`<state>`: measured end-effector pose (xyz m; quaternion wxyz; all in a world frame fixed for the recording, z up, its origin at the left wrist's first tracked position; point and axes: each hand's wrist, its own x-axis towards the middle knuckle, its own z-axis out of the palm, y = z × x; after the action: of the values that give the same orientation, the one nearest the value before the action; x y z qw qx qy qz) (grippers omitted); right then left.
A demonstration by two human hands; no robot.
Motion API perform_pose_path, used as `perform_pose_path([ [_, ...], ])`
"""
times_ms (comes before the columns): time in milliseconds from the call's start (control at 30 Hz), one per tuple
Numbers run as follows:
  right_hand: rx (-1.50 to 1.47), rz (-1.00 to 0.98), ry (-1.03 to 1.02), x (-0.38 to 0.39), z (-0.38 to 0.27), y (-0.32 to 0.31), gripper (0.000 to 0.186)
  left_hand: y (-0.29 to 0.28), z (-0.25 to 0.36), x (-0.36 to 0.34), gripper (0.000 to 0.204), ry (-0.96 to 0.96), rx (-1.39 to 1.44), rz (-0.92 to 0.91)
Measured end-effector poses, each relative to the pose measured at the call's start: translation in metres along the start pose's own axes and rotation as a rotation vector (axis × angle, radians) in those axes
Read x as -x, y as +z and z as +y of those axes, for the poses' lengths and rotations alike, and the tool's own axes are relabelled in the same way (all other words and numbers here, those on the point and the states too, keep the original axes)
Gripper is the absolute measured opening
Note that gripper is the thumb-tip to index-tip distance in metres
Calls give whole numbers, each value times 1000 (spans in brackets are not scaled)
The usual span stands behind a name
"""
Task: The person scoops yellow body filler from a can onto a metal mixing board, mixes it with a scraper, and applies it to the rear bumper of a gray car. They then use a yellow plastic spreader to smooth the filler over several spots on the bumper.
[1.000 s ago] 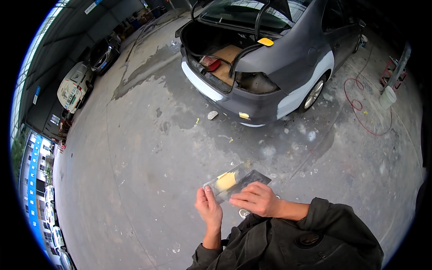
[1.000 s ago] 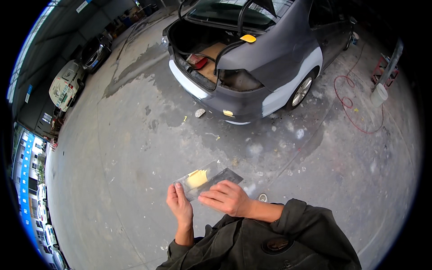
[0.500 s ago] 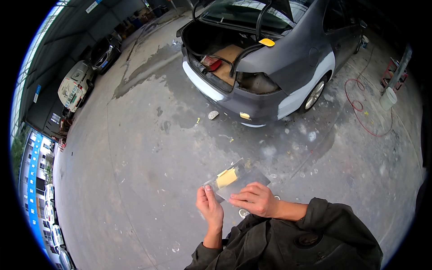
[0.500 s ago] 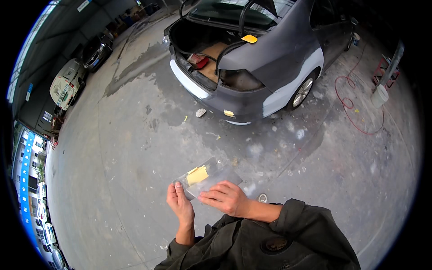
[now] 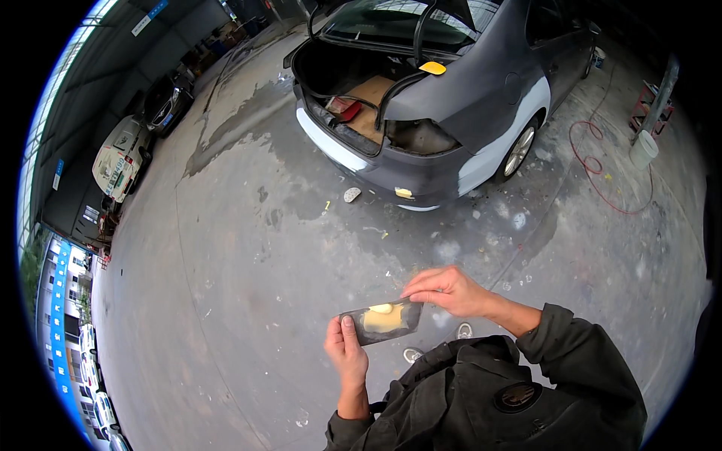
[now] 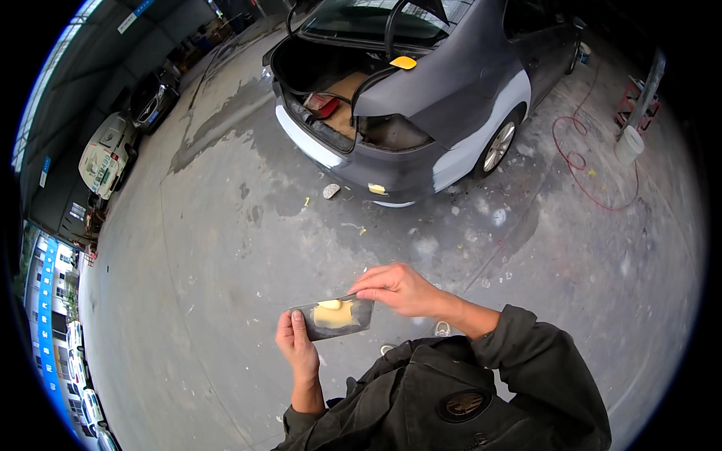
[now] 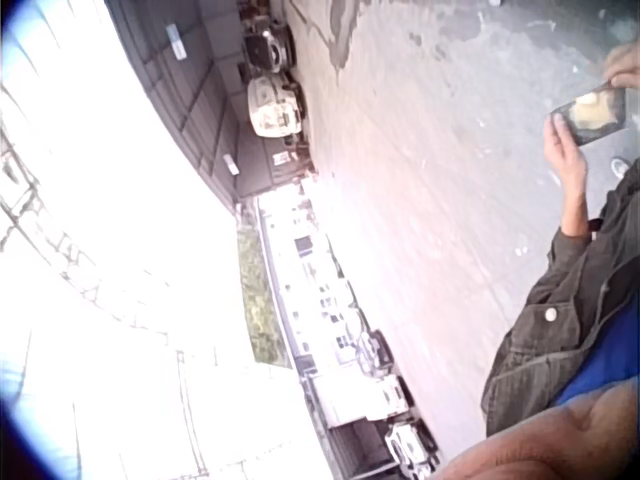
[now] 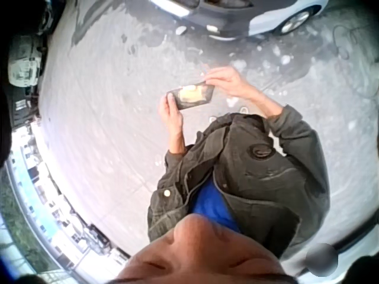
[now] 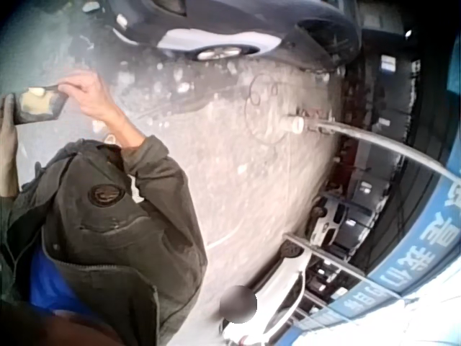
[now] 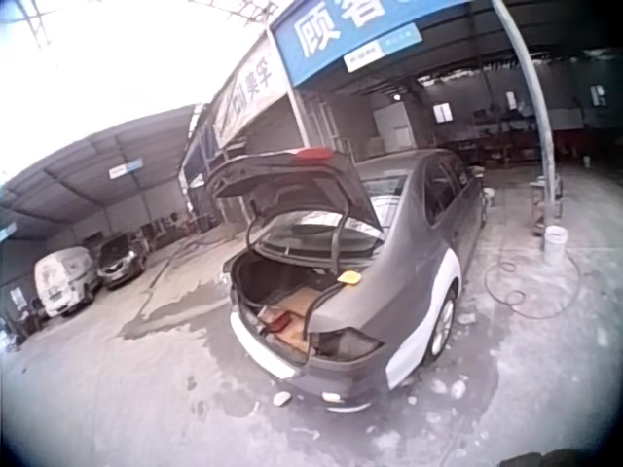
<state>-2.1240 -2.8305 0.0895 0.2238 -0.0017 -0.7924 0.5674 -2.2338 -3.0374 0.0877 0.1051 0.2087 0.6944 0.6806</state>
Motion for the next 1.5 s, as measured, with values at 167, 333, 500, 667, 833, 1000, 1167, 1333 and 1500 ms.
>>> perform_pose_path([
  [167,45,335,227,0,3,-1,18,-14,-5,-1,27,72,-152,74],
  [333,-354,514,492,4,20,35,18,-6,-3,1,27,45,-46,78],
  [500,-509,502,542,9,17,67,18,2,-8,14,24,-48,-34,53],
  [667,-647,597,562,-1,-3,69,19,17,0,35,21,-7,-231,-121],
  [833,-728,670,236,-23,-18,31,20,2,5,31,23,48,-355,-159],
  [1000,-717,86,289,1,-4,21,24,-7,-4,15,26,34,-135,-28],
  [1167,-7,-77,177,12,-5,22,20,-16,0,12,27,-16,-118,52],
  [1333,677,228,-402,7,-25,46,27,-21,-10,14,26,-69,-105,94],
  [1500,667,164,-523,30,-34,76,27,-13,-2,14,24,-63,48,124],
])
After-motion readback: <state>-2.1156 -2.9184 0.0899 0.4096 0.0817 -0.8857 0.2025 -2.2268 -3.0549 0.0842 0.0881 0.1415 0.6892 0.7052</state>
